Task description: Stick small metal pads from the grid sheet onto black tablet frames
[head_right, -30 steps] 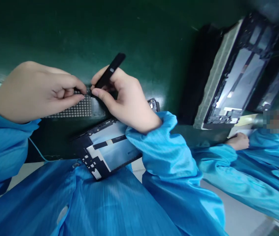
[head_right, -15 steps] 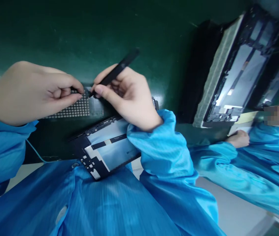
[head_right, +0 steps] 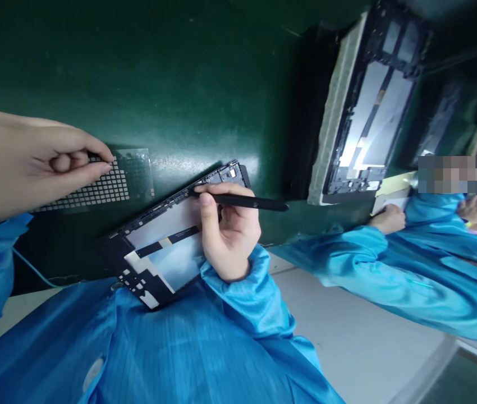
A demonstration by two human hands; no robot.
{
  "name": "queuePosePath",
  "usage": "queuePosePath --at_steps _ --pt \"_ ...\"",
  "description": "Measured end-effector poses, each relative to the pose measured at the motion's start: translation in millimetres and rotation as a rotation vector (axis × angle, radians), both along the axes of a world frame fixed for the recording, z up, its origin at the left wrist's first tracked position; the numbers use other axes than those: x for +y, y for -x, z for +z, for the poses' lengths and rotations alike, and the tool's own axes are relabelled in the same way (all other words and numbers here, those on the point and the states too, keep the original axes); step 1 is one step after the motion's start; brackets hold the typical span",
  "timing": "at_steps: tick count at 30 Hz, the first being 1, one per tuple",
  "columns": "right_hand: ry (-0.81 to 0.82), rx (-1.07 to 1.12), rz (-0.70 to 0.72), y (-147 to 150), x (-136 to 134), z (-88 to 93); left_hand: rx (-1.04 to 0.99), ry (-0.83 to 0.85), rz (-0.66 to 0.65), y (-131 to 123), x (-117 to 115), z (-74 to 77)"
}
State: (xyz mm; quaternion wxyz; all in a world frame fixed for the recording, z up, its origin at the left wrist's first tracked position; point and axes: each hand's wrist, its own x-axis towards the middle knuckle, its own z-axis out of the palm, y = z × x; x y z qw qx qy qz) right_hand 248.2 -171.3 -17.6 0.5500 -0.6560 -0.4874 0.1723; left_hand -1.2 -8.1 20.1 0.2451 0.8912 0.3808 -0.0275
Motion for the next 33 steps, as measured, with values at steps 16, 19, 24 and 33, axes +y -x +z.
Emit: queuePosePath --at_steps 16,19,24,33 --pt "0.417 -0.018 0.775 0 111 24.9 -0.1 0.035 0.047 -1 1 -10.8" --pt "0.411 -0.017 0.789 -1 109 22.9 -0.095 0.055 0.056 -1 1 -8.9" --pt "0.434 -0.023 0.778 1 111 26.9 -0.102 0.048 0.046 -1 0 -9.7" --pt "0.085 0.123 0.06 -19 28 23.3 -0.416 -0.037 0.072 8 -2 -31.5"
